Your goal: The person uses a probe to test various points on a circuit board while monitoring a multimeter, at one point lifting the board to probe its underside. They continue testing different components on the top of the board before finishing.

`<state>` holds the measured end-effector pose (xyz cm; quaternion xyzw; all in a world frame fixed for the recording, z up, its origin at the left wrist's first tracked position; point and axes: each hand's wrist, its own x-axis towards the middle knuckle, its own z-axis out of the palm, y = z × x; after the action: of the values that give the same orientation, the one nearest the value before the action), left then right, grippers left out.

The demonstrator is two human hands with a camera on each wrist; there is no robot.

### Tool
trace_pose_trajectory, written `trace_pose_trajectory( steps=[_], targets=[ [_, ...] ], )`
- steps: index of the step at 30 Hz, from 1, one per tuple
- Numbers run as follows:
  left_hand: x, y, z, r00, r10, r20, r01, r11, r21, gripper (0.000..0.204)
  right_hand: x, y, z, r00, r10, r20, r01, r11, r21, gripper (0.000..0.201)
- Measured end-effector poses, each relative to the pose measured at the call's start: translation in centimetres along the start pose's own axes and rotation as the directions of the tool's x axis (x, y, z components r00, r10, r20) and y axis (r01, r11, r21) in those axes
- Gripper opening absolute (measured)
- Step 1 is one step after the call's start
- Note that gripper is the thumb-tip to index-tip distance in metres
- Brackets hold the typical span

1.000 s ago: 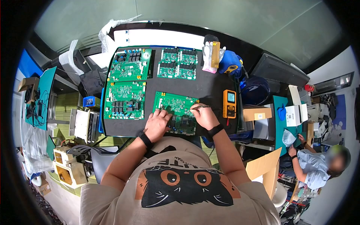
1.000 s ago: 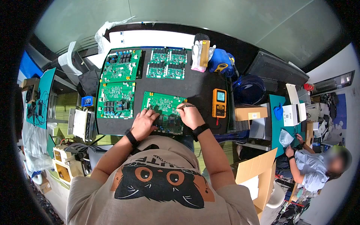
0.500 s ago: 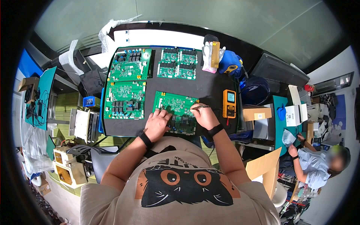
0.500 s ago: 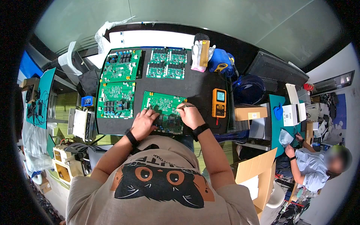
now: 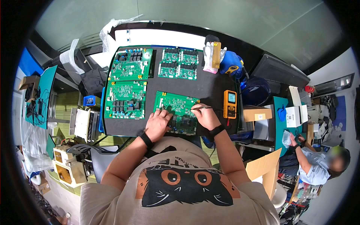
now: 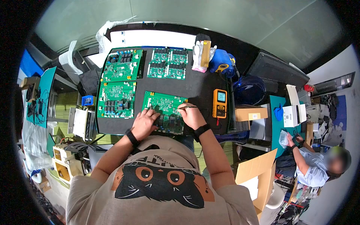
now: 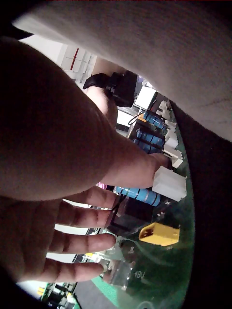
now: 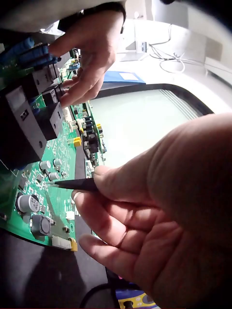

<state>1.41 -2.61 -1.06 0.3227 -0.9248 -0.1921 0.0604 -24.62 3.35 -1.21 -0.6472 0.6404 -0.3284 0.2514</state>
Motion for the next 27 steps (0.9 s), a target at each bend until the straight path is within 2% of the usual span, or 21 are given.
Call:
trace_pose_trajectory(
  steps=[27],
  targets=[
    [0.02,0.16,-0.26,1.000,-0.005,0.004,0.005,1.000,-0.002,0.062,-0.10,-0.29,0.76,0.999,-0.028,-0.016,0.027,0.996,-0.080,0.010]
  ],
)
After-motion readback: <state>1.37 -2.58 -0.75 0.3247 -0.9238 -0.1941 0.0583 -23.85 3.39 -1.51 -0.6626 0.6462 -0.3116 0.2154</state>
